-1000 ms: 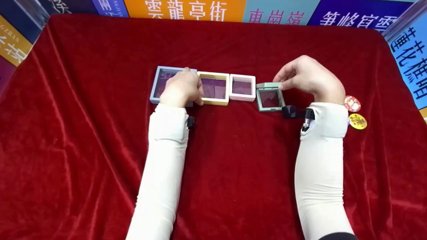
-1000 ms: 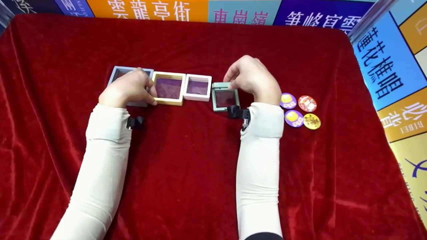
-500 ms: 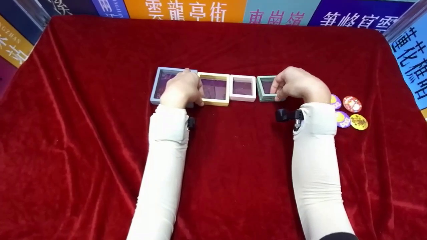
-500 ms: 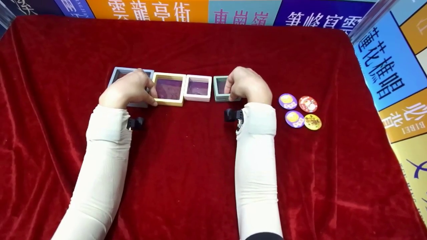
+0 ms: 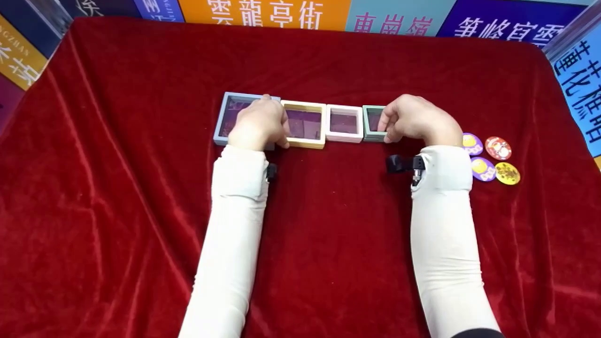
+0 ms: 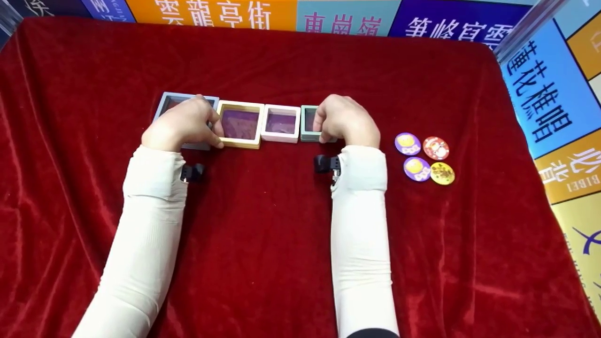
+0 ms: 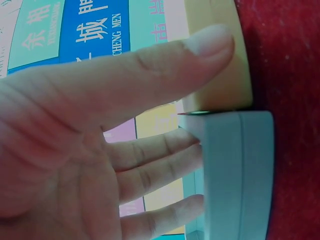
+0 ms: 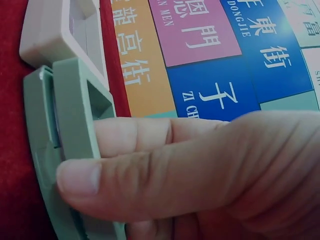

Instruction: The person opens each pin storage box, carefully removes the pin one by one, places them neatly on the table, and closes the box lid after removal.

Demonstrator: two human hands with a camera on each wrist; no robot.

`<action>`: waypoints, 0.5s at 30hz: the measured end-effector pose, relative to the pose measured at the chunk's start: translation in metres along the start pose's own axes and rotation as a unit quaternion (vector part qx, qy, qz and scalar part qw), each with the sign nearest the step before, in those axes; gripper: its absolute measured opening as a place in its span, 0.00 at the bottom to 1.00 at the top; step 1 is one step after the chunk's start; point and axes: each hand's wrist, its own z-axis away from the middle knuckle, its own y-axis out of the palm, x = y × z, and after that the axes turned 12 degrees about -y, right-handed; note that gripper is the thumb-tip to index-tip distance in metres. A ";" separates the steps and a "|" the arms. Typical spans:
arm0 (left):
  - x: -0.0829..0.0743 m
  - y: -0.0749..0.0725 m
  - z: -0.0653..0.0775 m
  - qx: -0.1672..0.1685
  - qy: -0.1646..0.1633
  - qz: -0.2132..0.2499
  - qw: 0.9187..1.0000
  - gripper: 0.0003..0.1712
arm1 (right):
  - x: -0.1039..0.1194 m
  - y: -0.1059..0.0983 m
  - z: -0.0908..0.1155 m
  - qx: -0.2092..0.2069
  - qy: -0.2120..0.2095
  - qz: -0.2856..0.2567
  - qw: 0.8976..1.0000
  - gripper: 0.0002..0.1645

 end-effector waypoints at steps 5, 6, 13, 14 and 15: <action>0.000 0.000 -0.001 0.001 0.001 -0.001 1.000 0.09 | 0.002 0.001 -0.001 0.001 0.001 -0.003 1.000 0.10; 0.000 0.000 0.000 0.001 0.001 0.000 1.000 0.09 | 0.002 0.001 -0.001 0.000 0.001 -0.004 1.000 0.10; 0.000 -0.001 0.000 0.001 0.002 0.003 1.000 0.09 | 0.004 0.000 -0.001 0.007 0.013 -0.009 1.000 0.10; 0.000 -0.001 0.000 0.002 0.002 0.002 1.000 0.08 | 0.005 0.000 -0.001 0.011 0.016 -0.006 1.000 0.10; 0.000 -0.001 0.000 0.003 0.001 0.002 1.000 0.08 | 0.005 0.000 -0.001 0.013 0.019 -0.001 1.000 0.10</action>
